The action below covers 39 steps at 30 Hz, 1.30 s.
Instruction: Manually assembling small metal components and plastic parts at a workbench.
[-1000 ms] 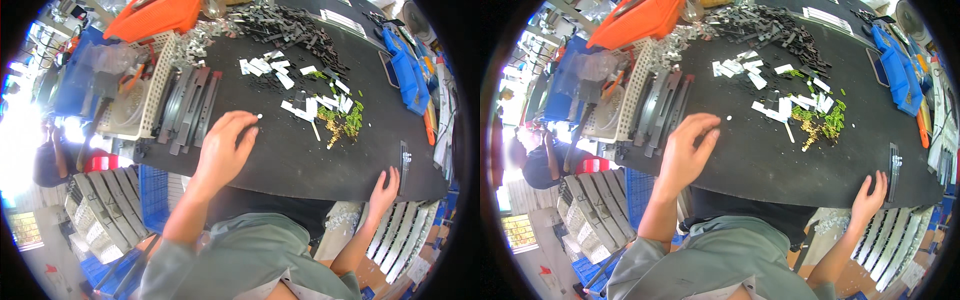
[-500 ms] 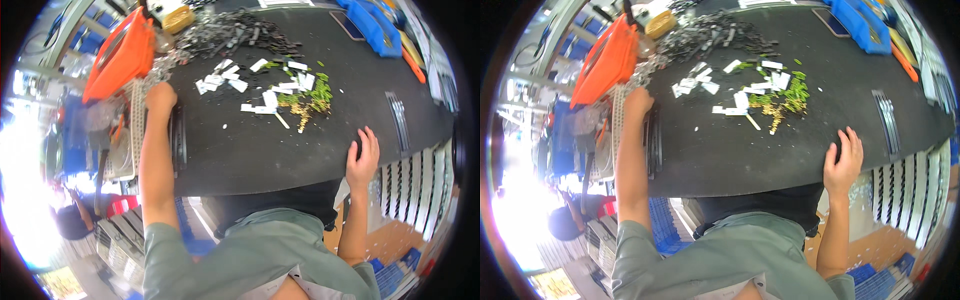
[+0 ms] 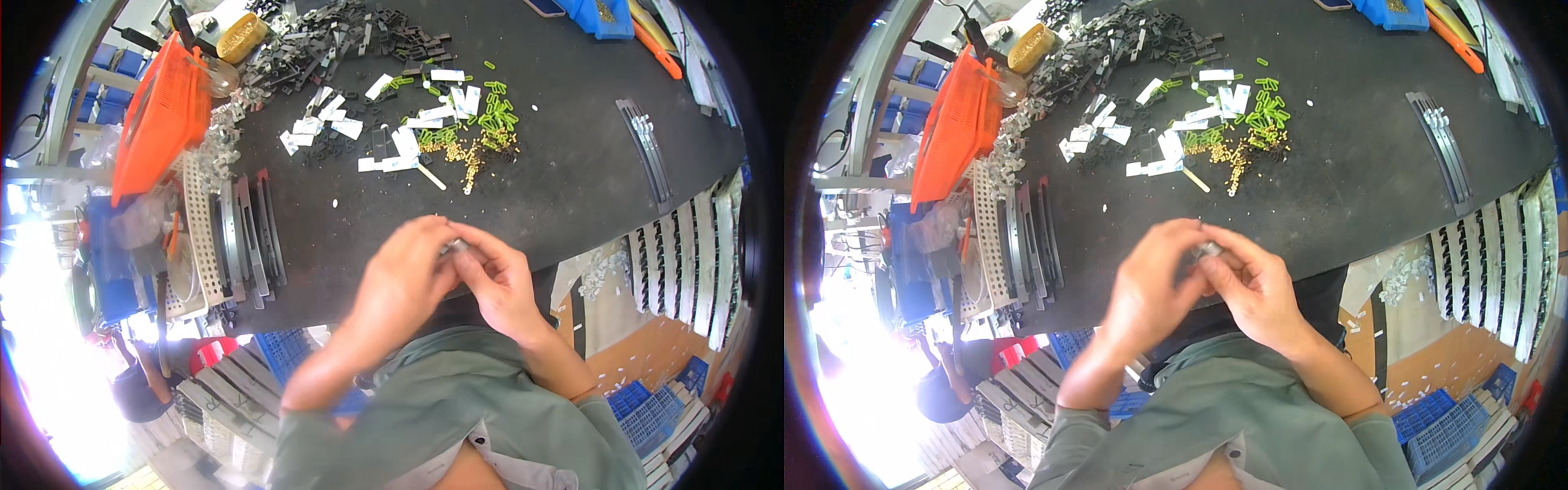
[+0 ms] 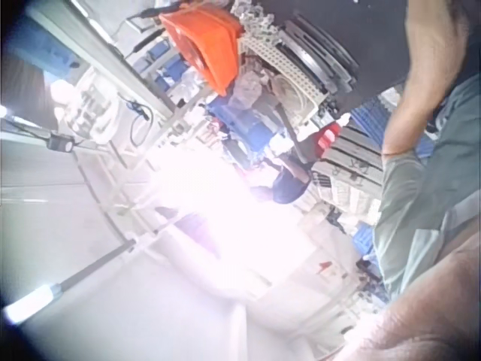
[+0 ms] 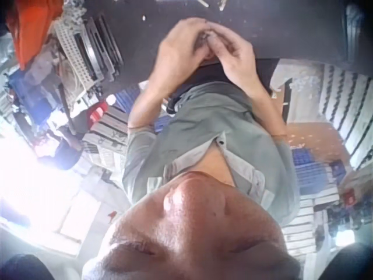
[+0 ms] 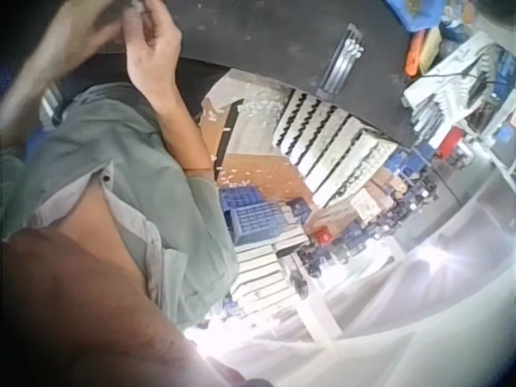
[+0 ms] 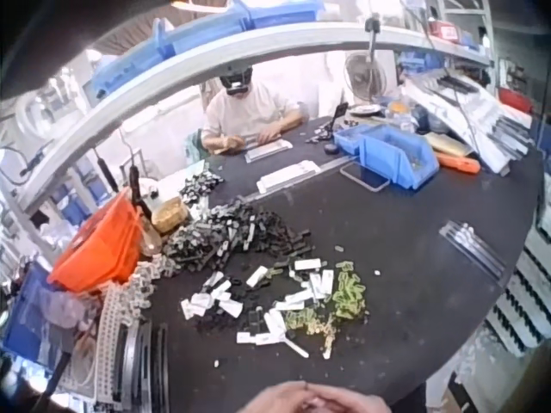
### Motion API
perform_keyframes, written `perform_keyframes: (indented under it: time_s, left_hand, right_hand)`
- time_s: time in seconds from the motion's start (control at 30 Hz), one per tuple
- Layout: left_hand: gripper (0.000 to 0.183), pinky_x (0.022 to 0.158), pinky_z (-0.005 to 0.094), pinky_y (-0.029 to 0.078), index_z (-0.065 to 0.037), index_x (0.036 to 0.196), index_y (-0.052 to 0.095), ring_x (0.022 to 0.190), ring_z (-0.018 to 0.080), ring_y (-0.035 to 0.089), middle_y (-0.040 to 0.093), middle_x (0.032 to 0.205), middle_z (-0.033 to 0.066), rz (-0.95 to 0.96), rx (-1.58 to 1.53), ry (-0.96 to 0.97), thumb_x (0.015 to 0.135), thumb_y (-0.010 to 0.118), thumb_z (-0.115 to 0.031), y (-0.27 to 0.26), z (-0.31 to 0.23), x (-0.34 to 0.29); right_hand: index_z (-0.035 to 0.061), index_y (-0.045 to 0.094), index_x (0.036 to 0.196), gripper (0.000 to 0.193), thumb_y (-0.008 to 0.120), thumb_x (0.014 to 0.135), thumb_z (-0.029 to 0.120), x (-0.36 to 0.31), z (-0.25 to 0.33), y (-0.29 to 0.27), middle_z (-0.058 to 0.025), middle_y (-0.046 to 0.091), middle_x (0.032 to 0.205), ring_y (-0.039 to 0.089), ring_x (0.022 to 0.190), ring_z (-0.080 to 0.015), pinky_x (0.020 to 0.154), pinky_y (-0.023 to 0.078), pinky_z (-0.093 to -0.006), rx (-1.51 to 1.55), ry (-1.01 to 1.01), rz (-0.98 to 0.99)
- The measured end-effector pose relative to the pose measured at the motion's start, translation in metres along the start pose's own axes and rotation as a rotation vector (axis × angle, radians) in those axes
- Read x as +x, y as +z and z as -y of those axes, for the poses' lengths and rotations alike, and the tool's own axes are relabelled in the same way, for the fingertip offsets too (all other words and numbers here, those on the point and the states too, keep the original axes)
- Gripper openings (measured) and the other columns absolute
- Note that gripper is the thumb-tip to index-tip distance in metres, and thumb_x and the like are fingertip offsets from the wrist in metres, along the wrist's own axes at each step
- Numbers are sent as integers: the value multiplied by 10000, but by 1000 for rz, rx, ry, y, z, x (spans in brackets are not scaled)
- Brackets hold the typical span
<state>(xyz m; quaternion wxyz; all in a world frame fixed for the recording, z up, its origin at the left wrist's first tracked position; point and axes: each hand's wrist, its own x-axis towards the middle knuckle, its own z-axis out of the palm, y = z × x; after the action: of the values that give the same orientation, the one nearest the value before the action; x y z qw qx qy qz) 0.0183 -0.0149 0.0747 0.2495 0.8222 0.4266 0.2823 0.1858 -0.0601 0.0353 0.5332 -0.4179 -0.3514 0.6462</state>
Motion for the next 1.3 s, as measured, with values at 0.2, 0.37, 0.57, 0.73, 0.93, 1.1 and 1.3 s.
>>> perform_keyframes:
  time_s: [0.2, 0.37, 0.57, 0.73, 0.93, 1.1, 1.3]
  left_hand:
    - [371, 820, 385, 560, -13, 1231, 666, 910, 315, 721, 721, 1097, 185, -108, -140, -459, 910, 754, -177, -8, 19, 13]
    - [286, 734, 368, 537, -20, 1108, 707, 811, 247, 713, 729, 966, 159, -248, 314, -450, 937, 723, -248, 10, 74, 33]
    - [188, 705, 330, 528, -37, 1052, 705, 776, 200, 691, 722, 911, 126, -271, 165, -455, 921, 736, -168, 3, 74, 33]
    - [162, 759, 312, 544, -20, 1042, 726, 824, 195, 702, 738, 945, 131, -222, -36, -447, 890, 749, -72, -4, 48, -12]
    - [153, 840, 360, 539, -35, 966, 767, 934, 278, 683, 731, 1012, 107, -200, 175, -228, 817, 780, -4, 2, 39, -48]
    - [276, 861, 368, 549, -34, 1047, 749, 986, 277, 700, 753, 1037, 106, -267, -75, -217, 783, 799, 27, -2, 23, -41]
    - [324, 878, 397, 570, -39, 1078, 751, 984, 295, 722, 760, 1047, 109, -198, -178, -36, 765, 808, 24, 15, 12, -40]
  right_hand:
    - [-36, 621, 1308, 295, 596, 1045, 96, 2, -8, -17, -121, 731, 1010, 691, 832, -136, 753, 567, -270, 3, -9, -106]
    - [-41, 624, 1264, 262, 618, 1028, 72, 4, -13, -11, -130, 723, 1038, 695, 851, -150, 747, 573, -280, 22, -19, -103]
    - [-34, 628, 1243, 244, 624, 1023, 71, 2, -3, -17, -131, 726, 921, 698, 754, -157, 695, 584, -283, 7, 111, -7]
    - [-36, 641, 1231, 235, 619, 1026, 77, 3, -4, -20, -154, 735, 1034, 721, 838, -188, 727, 598, -296, 92, 53, -25]
    - [-51, 633, 1266, 270, 603, 1030, 77, -6, 1, -21, -178, 721, 1140, 739, 972, -251, 833, 619, -363, 81, 175, 38]
    - [-80, 589, 1329, 330, 586, 1038, 76, -3, 9, -5, -210, 708, 1171, 728, 1046, -294, 892, 617, -392, 251, 354, 30]
    - [-107, 591, 1314, 321, 583, 1035, 51, -12, -1, -2, -224, 698, 1180, 716, 1069, -279, 974, 603, -404, 290, 359, 77]
